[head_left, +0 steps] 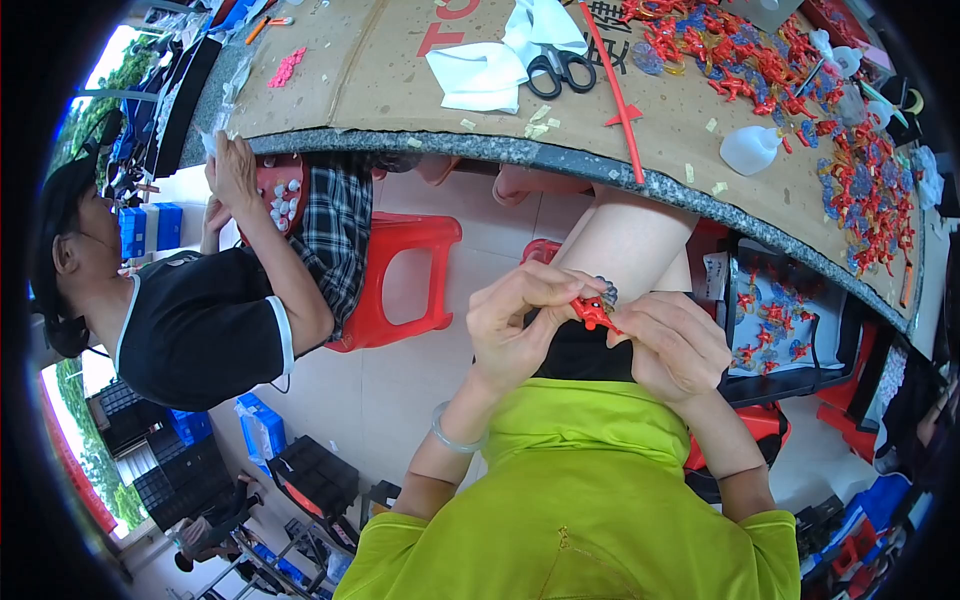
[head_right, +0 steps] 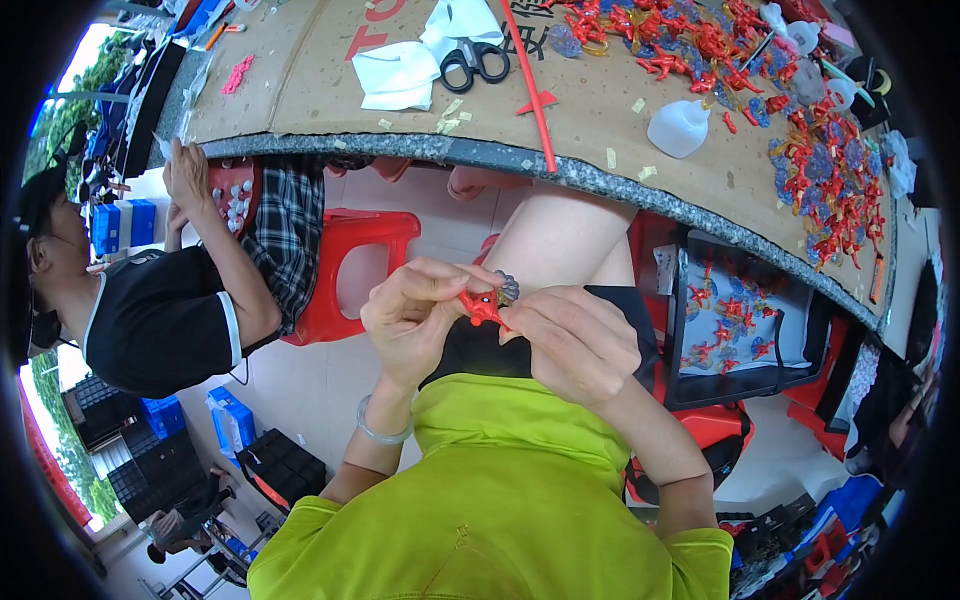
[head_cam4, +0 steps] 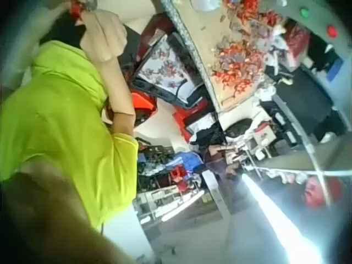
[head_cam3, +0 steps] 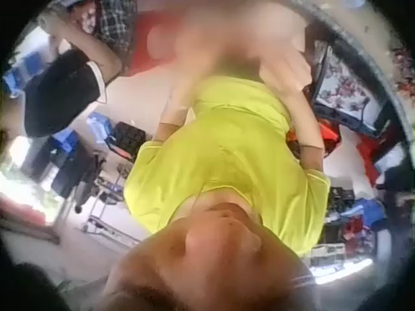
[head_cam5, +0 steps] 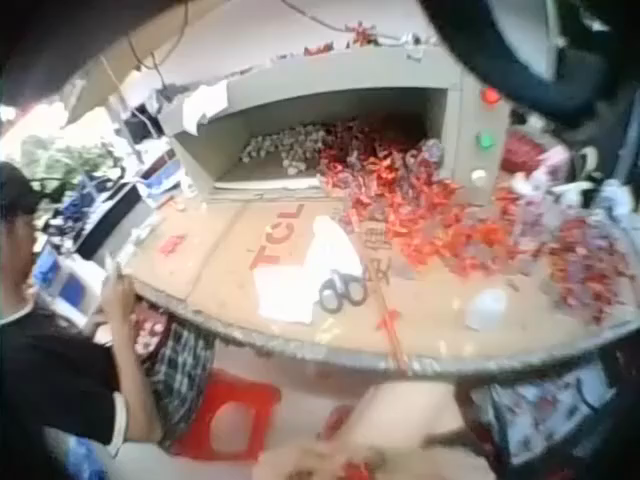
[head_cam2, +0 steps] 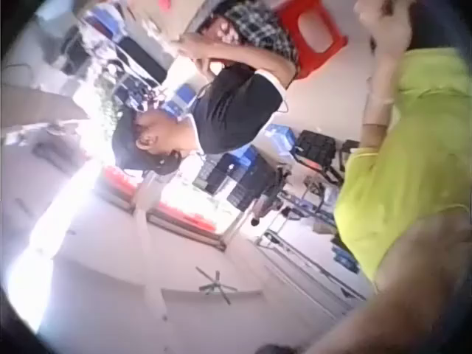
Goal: The person assembles toy figures by applying glue from a squeeze bottle and pressing the plastic components together onto bases.
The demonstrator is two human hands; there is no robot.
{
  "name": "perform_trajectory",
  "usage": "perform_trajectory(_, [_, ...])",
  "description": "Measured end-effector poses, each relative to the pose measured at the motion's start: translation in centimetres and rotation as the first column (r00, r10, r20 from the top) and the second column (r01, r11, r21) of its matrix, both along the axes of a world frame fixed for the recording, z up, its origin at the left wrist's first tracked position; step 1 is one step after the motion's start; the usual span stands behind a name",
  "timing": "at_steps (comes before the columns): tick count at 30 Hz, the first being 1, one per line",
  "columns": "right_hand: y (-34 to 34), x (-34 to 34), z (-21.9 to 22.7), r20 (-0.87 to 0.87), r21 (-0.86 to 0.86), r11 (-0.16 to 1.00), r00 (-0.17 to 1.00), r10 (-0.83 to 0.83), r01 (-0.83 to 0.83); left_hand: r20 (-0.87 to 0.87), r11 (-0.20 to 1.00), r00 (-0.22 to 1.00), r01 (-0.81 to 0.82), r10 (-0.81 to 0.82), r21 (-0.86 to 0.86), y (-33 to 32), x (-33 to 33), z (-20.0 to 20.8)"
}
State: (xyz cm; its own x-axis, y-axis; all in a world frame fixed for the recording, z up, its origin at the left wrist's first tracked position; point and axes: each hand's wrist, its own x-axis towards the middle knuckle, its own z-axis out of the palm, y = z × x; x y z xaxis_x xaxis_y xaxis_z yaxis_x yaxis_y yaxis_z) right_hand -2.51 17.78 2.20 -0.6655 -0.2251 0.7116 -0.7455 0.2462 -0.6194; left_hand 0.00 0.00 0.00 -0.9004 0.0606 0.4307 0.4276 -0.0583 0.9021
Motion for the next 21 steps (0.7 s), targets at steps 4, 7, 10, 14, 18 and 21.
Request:
perform_trajectory(4, [-0.6,0.3,-0.1,0.059,-0.032,0.998,0.997,-0.055,0.057,0.171,0.980,0.983,-0.090,0.060,0.175,1.1,0.0,0.1])
perform_trajectory(7, [-1.4,0.7,-0.3,0.110,-0.050,0.993,0.989,-0.101,0.107,0.324,0.928,0.930,-0.265,0.173,0.264,3.1,-0.1,1.5])
perform_trajectory(10, [-1.9,1.0,-0.3,0.157,-0.065,0.985,0.976,-0.149,0.160,0.379,0.891,0.910,-0.306,0.170,0.335,3.6,0.4,1.1])
perform_trajectory(14, [-2.1,1.1,-0.4,0.189,-0.081,0.978,0.967,-0.173,0.191,0.288,0.965,0.957,-0.111,0.039,0.237,3.1,0.5,-0.3])
perform_trajectory(18, [-1.8,1.5,-0.6,0.164,-0.031,0.982,0.970,-0.179,0.186,0.310,0.960,0.951,-0.094,0.009,0.262,3.0,0.4,-1.0])
perform_trajectory(21, [-1.6,1.7,-0.7,0.153,0.001,0.984,0.972,-0.177,0.179,0.359,0.959,0.932,-0.065,-0.039,0.274,3.2,0.2,-0.2])
